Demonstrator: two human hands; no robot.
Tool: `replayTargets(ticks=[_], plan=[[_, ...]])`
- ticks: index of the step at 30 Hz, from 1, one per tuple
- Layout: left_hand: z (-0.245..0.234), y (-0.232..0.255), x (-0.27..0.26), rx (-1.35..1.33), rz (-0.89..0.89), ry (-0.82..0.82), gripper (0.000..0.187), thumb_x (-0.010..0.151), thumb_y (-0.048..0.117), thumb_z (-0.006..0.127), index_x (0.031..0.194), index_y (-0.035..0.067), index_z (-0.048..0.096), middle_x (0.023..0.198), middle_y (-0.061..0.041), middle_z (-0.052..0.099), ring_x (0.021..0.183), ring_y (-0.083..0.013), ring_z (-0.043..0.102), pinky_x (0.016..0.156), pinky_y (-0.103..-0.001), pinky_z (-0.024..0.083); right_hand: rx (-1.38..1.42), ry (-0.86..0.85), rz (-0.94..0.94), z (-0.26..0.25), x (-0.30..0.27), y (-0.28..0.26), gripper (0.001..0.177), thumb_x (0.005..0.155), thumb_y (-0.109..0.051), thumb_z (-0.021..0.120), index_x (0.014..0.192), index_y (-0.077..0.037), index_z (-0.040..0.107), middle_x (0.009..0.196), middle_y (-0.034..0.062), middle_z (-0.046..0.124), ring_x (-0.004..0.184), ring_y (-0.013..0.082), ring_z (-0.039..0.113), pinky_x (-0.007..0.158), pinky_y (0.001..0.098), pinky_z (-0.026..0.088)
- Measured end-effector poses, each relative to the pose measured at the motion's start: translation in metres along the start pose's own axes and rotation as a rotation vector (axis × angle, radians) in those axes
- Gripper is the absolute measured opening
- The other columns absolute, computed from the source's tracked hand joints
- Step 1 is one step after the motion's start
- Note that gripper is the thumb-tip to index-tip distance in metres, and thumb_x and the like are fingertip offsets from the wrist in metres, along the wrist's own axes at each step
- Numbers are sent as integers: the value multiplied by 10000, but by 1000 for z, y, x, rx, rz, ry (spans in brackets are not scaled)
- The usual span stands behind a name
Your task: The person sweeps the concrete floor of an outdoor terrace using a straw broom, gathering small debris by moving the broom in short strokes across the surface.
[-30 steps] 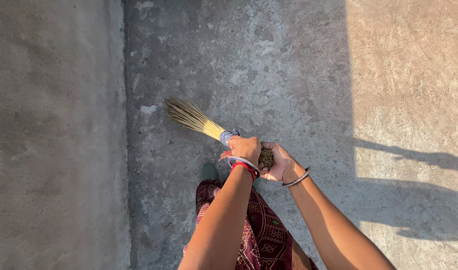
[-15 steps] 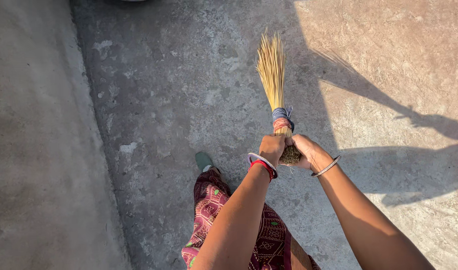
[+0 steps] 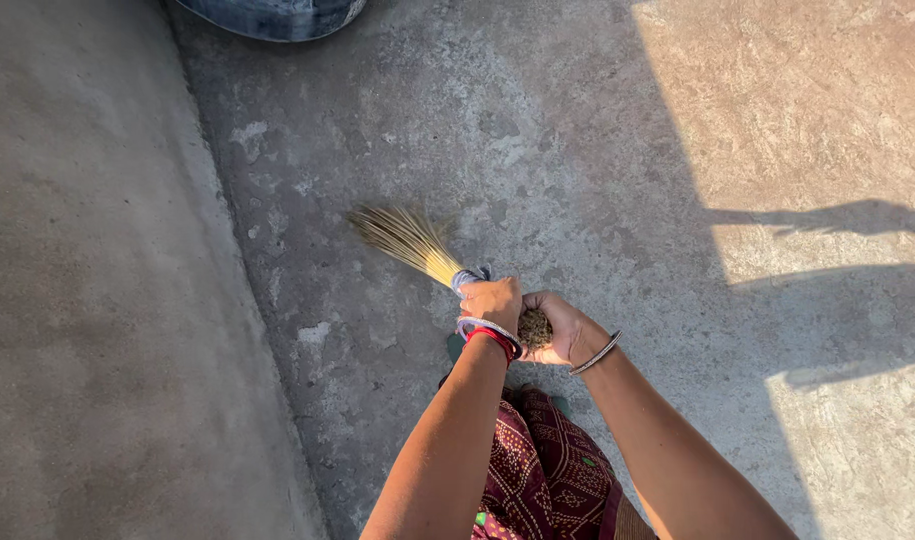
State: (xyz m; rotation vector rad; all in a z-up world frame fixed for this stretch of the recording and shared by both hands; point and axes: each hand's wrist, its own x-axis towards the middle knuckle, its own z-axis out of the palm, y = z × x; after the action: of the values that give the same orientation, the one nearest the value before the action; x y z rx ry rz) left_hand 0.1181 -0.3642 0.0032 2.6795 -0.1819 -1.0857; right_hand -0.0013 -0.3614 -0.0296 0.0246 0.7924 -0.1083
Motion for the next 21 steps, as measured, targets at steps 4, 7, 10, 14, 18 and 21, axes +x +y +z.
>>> replayTargets(ticks=[4, 7, 10, 14, 18, 21], plan=[[3, 29, 31, -138, 281, -55, 864, 836, 347, 722, 1491, -44, 316, 1332, -282, 544, 1190, -432, 574, 1012, -483, 486, 69, -6, -85, 28, -5, -47, 116, 853, -179, 600, 843, -71, 640, 766, 85, 670, 622, 228, 661, 535, 363, 546], [4, 56, 37, -340, 367, -220, 692, 875, 342, 676, 1392, -53, 440, 1168, -238, 624, 999, -373, 651, 882, -485, 539, -101, 120, -246, 50, -22, -86, 138, 877, -190, 617, 863, -53, 623, 795, 102, 667, 649, 228, 654, 570, 366, 565], [-2, 84, 15, -597, 182, -549, 412, 892, 376, 639, 1108, 31, 705, 905, -90, 657, 736, -237, 638, 683, -476, 549, -250, 314, -339, 61, -37, -125, 166, 887, -231, 600, 884, -72, 649, 798, 84, 672, 651, 218, 655, 564, 363, 556], [-9, 104, -12, -620, 86, -655, 292, 906, 378, 656, 968, 94, 685, 774, -38, 544, 621, -181, 549, 634, -437, 554, -220, 258, -358, 44, -28, -155, 167, 888, -254, 621, 858, -90, 618, 768, 100, 662, 634, 250, 651, 524, 367, 544], [-10, 105, 3, -617, 43, -648, 259, 885, 348, 660, 991, 116, 703, 817, -38, 593, 651, -187, 581, 654, -418, 546, -259, 309, -272, 33, 0, -160, 191, 890, -302, 605, 880, -111, 608, 750, 88, 649, 602, 245, 637, 500, 362, 537], [-6, 105, 33, -591, 24, -412, 360, 865, 298, 706, 1053, -9, 718, 948, -96, 703, 738, -214, 670, 663, -440, 544, -225, 226, -109, 40, 22, -153, 156, 912, -240, 607, 923, -88, 574, 790, 77, 658, 630, 214, 660, 558, 350, 594]])
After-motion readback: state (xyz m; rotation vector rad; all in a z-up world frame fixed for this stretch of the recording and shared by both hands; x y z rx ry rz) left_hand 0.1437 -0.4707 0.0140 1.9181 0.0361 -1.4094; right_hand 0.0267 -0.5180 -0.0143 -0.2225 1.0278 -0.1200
